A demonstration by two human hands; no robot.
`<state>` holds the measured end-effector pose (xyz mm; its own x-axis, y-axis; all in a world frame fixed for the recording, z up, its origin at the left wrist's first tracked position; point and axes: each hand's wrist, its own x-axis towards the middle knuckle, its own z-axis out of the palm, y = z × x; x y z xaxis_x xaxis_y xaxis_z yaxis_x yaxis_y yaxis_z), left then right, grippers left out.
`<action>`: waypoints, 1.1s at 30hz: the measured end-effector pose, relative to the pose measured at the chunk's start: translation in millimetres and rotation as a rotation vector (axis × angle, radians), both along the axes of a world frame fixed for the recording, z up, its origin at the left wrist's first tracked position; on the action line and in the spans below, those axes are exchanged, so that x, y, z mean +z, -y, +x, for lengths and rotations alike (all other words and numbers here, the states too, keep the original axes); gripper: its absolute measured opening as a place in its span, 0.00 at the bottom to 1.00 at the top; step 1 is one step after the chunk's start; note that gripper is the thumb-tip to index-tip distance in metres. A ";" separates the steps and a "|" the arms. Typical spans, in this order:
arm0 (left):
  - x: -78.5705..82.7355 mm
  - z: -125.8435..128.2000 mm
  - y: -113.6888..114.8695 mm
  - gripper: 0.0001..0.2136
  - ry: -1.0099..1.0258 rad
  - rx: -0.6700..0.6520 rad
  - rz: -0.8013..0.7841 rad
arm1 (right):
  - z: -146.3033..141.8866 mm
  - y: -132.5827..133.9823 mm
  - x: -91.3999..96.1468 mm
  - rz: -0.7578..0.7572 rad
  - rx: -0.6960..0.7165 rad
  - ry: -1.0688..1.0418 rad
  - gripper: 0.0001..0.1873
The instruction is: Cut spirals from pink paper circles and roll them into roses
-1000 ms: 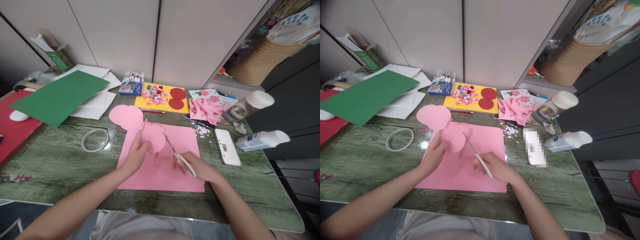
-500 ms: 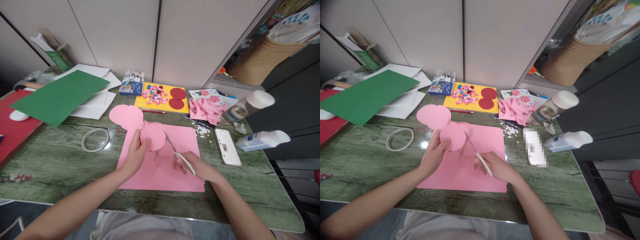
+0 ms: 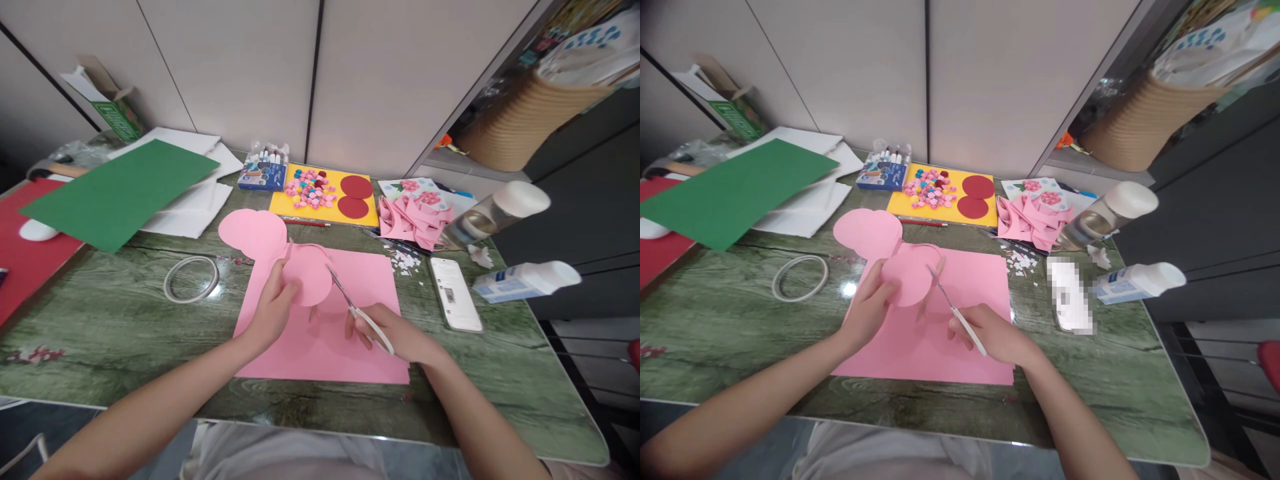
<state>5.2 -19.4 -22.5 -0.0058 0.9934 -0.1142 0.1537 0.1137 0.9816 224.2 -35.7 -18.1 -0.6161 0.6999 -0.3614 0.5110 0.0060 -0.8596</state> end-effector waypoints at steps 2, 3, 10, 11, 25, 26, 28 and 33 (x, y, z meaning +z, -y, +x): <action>1.1 0.5 0.1 0.09 0.007 0.007 0.012 | 0.6 0.1 -0.4 0.000 0.006 -0.009 0.18; 1.3 0.7 0.2 0.08 0.012 0.012 0.017 | 0.9 0.1 -0.4 0.001 0.007 -0.013 0.18; -3.6 -0.2 -0.6 0.06 0.049 0.062 0.082 | 1.5 -0.6 -0.4 -0.001 0.012 -0.018 0.17; -4.0 -0.2 -0.7 0.06 0.052 0.063 0.083 | 1.4 -0.7 -0.8 0.000 0.011 -0.020 0.17; -0.9 3.5 0.4 0.06 0.108 -0.025 0.042 | -0.3 0.0 1.4 -0.009 0.003 -0.003 0.15; -0.3 3.4 0.4 0.05 0.110 -0.027 0.040 | -0.3 -0.1 1.0 -0.008 0.002 -0.004 0.14; 0.5 3.5 0.2 0.05 0.107 -0.026 0.038 | -0.4 -0.1 0.4 -0.005 0.003 -0.006 0.14; 1.1 4.0 0.6 0.05 0.086 -0.020 0.043 | -0.4 -0.3 0.2 -0.003 0.012 -0.017 0.14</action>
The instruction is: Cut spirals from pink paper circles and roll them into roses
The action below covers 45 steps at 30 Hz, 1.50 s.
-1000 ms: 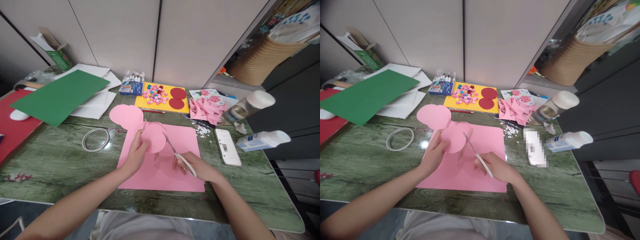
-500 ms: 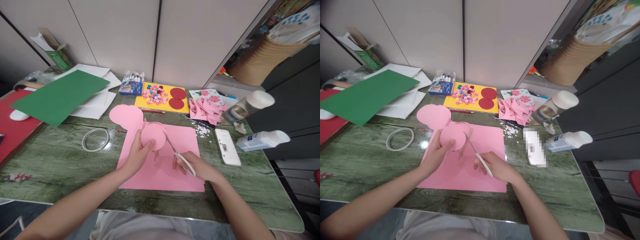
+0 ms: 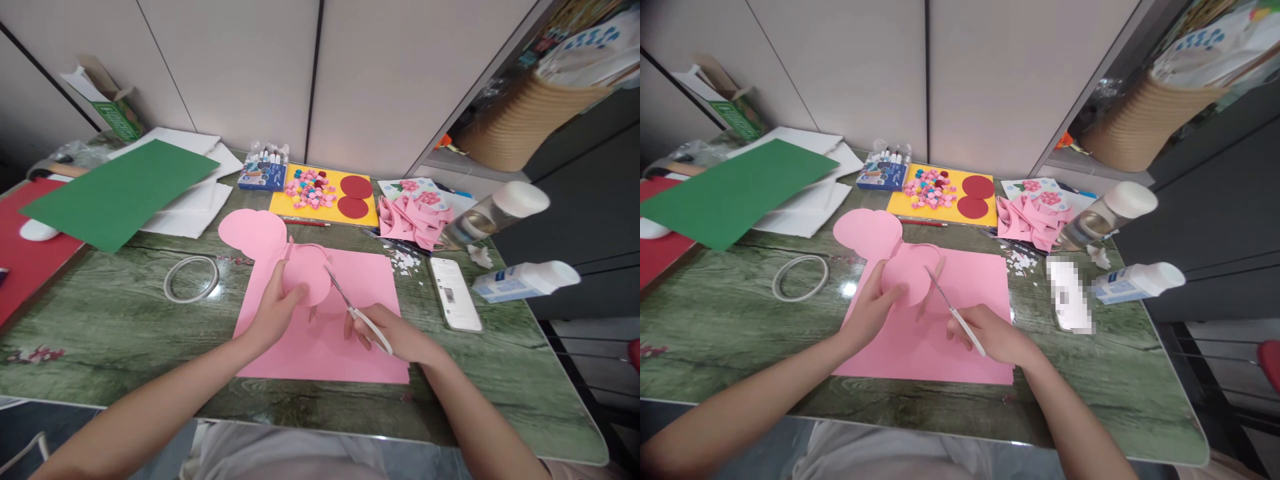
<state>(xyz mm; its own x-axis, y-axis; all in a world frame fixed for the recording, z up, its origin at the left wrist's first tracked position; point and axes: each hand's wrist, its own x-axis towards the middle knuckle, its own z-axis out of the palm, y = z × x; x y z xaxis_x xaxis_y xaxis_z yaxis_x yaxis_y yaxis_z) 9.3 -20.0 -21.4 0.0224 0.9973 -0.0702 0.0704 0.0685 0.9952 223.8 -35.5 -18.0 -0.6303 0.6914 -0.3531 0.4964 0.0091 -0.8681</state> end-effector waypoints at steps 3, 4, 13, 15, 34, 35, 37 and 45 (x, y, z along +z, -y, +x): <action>-0.6 -0.2 0.3 0.07 -0.009 0.008 0.003 | 0.3 -0.1 -0.3 0.009 0.004 -0.005 0.15; -0.8 -0.4 0.2 0.07 -0.012 0.011 -0.001 | 0.5 -0.1 -0.5 0.012 0.007 -0.008 0.15; 1.3 -0.4 -1.1 0.06 -0.096 0.076 0.009 | 1.4 0.5 -0.8 -0.002 0.003 -0.019 0.15; 1.3 -0.8 -0.9 0.06 -0.102 0.089 0.018 | 1.5 0.3 -0.8 -0.003 0.000 -0.022 0.15; -0.2 -1.6 0.4 0.03 -0.057 0.000 -0.005 | -0.6 0.3 1.4 -0.005 -0.001 0.007 0.14; -0.1 -1.6 0.4 0.03 -0.057 0.001 -0.006 | -0.5 0.4 1.2 -0.005 0.000 0.005 0.14; 0.2 -1.5 0.3 0.03 -0.054 0.005 -0.002 | -0.3 0.5 0.9 0.000 0.003 -0.001 0.15; 0.7 -2.5 0.2 0.04 -0.054 0.049 -0.006 | 0.7 0.3 -0.5 0.007 0.007 -0.013 0.19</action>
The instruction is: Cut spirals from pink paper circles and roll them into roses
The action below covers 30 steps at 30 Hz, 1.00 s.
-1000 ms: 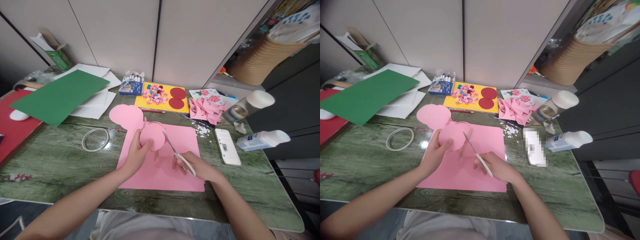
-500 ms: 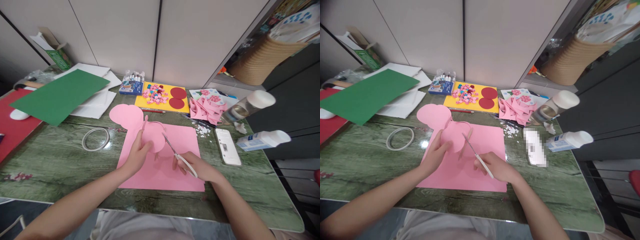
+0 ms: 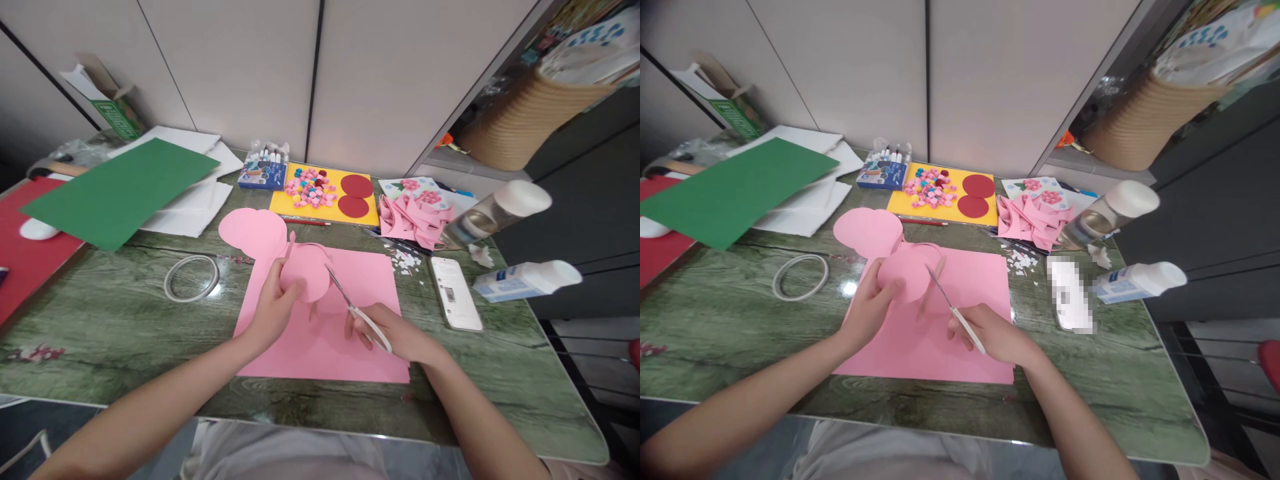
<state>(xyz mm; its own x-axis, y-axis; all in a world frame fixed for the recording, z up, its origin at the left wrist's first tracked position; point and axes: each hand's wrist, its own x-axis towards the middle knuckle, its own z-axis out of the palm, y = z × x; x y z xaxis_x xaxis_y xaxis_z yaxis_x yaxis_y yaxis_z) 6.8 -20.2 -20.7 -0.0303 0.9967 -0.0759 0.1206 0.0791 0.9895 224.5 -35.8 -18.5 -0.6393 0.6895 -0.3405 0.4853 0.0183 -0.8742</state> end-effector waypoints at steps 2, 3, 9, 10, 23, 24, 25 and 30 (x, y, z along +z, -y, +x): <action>-0.5 -0.1 -0.2 0.05 0.003 0.006 0.009 | -0.3 -0.2 -0.2 -0.002 -0.003 0.001 0.20; -0.6 -0.1 -0.2 0.04 0.008 0.006 0.011 | -0.5 -0.2 -0.1 -0.005 -0.006 0.004 0.20; 0.0 0.8 -0.3 0.03 0.044 -0.018 -0.012 | -1.5 0.4 2.7 -0.017 -0.013 0.019 0.17; -0.1 0.9 -0.3 0.02 0.047 -0.022 -0.012 | -1.6 0.5 3.1 -0.017 -0.011 0.020 0.16; -1.6 -0.1 0.0 0.02 0.024 -0.040 -0.016 | -1.6 0.5 0.8 -0.011 0.002 -0.003 0.19; -0.8 0.0 0.1 0.03 0.019 -0.034 -0.019 | -1.3 0.5 0.8 -0.009 0.002 -0.005 0.19; 0.0 0.0 0.3 0.03 0.015 -0.026 -0.021 | -0.9 0.5 0.8 -0.009 0.002 -0.006 0.19; -0.3 -0.1 0.2 0.04 0.016 0.007 -0.013 | 0.1 0.5 -1.1 -0.007 -0.003 -0.011 0.22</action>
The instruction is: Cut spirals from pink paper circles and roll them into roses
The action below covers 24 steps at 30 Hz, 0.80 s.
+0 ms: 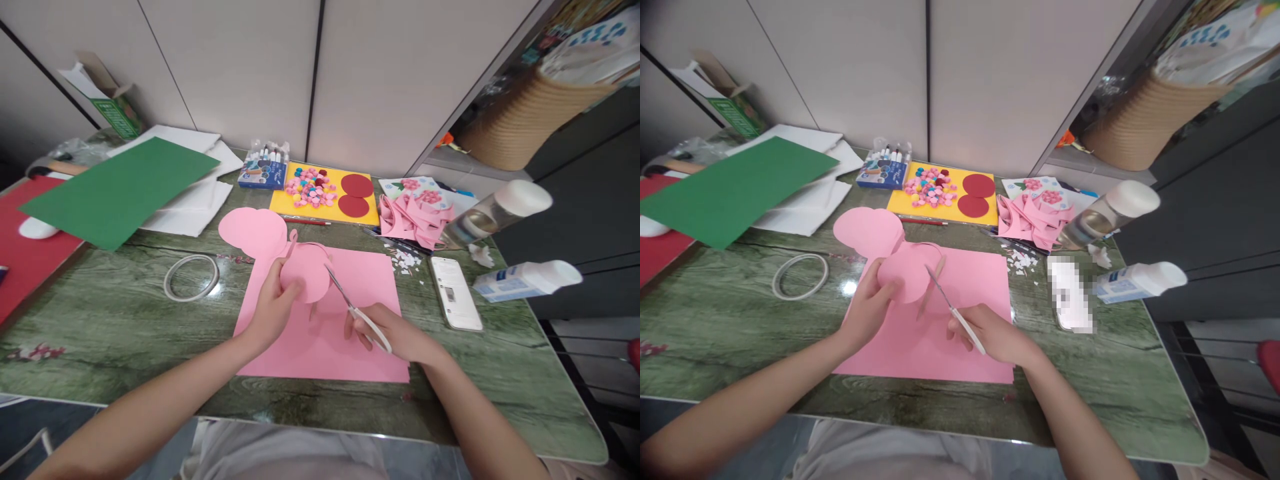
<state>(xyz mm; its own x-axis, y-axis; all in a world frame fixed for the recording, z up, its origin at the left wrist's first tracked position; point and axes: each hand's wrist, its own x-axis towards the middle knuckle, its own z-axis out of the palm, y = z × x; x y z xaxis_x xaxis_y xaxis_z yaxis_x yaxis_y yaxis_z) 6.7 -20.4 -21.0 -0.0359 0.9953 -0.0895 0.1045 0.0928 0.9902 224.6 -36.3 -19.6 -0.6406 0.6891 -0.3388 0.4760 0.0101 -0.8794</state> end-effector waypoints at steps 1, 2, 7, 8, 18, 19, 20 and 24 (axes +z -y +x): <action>-0.6 0.1 -0.3 0.04 0.006 0.005 0.006 | 0.1 0.0 -0.6 0.001 0.000 -0.002 0.22; -1.2 0.3 -0.5 0.04 0.013 0.005 0.011 | 0.1 0.0 -1.0 0.002 -0.002 -0.005 0.22; -2.7 2.0 -1.0 0.09 0.054 -0.052 0.009 | -0.7 -0.2 0.7 0.002 -0.012 -0.004 0.21; -2.2 2.4 -0.8 0.09 0.057 -0.058 0.007 | -1.0 -0.3 1.6 0.001 -0.013 0.000 0.20; 7.9 5.3 0.2 0.10 0.065 -0.102 -0.010 | -1.9 0.1 4.8 -0.010 -0.008 0.022 0.16; 7.6 5.1 0.2 0.10 0.069 -0.104 -0.006 | -1.7 0.1 4.5 -0.008 -0.005 0.016 0.16; 7.1 4.8 0.3 0.10 0.070 -0.105 -0.004 | -1.5 0.1 4.1 -0.005 -0.003 0.010 0.16; 4.0 3.2 0.3 0.08 0.074 -0.101 -0.012 | -0.5 -0.2 2.3 -0.003 0.009 0.001 0.16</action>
<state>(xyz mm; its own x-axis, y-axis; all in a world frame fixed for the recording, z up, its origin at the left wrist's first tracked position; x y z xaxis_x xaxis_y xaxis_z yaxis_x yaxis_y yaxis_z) 9.9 -20.7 -17.0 0.0713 0.9924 -0.1000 0.0406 0.0973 0.9944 224.1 -36.2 -17.3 -0.6468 0.6821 -0.3412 0.4764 0.0121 -0.8791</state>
